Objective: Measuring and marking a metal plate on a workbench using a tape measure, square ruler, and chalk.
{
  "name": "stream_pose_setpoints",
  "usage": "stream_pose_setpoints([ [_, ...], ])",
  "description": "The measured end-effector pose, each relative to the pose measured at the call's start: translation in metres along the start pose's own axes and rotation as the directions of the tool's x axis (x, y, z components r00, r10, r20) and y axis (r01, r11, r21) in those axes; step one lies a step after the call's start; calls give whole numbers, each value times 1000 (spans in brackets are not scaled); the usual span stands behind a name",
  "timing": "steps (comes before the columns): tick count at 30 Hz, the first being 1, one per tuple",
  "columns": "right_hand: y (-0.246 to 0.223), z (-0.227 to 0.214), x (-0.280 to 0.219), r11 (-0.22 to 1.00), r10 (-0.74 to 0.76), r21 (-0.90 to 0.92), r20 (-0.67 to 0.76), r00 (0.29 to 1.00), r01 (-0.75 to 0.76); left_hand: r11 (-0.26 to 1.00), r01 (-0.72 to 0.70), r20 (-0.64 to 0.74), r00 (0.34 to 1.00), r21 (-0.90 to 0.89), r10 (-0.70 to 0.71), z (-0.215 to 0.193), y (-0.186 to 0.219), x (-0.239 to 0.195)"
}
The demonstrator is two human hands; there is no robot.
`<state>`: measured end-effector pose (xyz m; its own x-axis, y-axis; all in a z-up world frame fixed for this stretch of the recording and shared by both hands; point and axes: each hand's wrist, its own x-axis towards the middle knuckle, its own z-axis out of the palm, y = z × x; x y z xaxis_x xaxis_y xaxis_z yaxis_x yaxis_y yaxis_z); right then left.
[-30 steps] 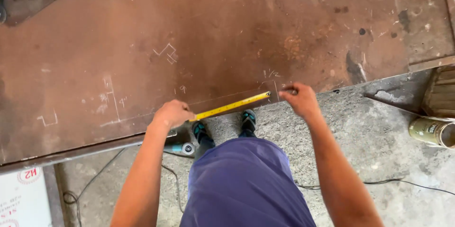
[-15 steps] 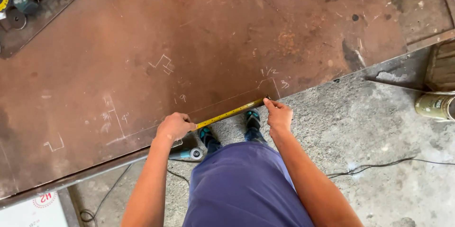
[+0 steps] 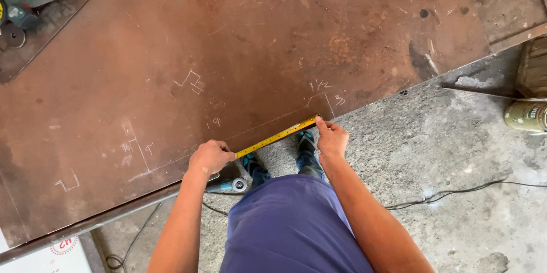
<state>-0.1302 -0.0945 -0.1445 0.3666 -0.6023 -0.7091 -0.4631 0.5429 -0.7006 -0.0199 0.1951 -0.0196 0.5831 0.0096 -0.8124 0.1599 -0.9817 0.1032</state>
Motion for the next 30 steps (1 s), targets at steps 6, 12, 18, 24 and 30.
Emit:
stream_pose_setpoints([
  [6,-2,0,0,998,2,-61,-32,999,-4,1000,-14,-5,1000,2,14,1,-2,1],
  [12,13,-16,31,998,17,-60,21,1000,-16,991,-136,-109,985,-14,134,9,-14,-2],
  [18,5,-25,47,996,73,46,129,989,-79,996,-52,-214,976,-66,37,2,-77,-12],
  [24,-1,-30,56,997,82,-3,136,987,-82,991,115,-368,920,-65,-131,-18,-245,-4],
  [30,-4,-35,64,994,59,-99,126,990,-47,975,220,-363,911,30,-194,-34,-285,0],
])
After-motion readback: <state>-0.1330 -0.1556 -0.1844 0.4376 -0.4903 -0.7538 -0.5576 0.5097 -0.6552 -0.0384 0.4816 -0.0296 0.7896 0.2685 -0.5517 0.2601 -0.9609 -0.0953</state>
